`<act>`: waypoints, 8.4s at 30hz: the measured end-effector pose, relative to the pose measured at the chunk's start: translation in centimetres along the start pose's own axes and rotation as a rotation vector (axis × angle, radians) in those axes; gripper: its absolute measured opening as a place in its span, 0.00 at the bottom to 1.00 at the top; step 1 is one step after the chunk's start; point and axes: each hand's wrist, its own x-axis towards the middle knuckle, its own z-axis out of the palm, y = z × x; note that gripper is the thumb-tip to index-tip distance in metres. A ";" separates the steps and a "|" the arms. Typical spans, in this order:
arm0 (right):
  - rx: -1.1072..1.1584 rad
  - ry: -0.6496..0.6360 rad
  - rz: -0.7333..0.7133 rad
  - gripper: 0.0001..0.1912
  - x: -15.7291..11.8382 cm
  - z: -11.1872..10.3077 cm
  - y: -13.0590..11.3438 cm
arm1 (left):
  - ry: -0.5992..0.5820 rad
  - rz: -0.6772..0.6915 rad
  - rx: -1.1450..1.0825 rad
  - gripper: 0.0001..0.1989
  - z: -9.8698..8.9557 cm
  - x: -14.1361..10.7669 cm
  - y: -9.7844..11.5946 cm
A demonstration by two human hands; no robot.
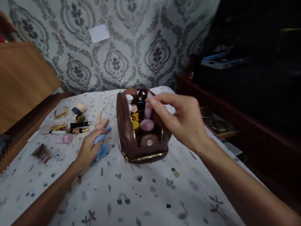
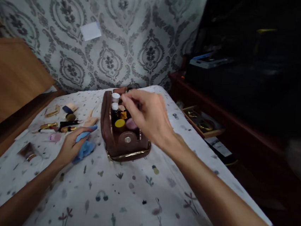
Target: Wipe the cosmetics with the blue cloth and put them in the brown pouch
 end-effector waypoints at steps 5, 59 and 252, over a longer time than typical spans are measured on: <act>0.044 -0.039 -0.447 0.10 -5.8 2.5 -3.6 | 0.003 -0.020 0.118 0.17 1.1 -0.6 -1.6; 0.047 -0.348 0.094 0.41 -10.6 22.2 1.8 | -0.036 -0.432 0.398 0.12 0.1 3.6 -7.9; 0.231 -0.295 0.053 0.08 -9.3 19.1 -1.0 | -0.245 0.103 0.660 0.09 -4.6 -4.0 -7.7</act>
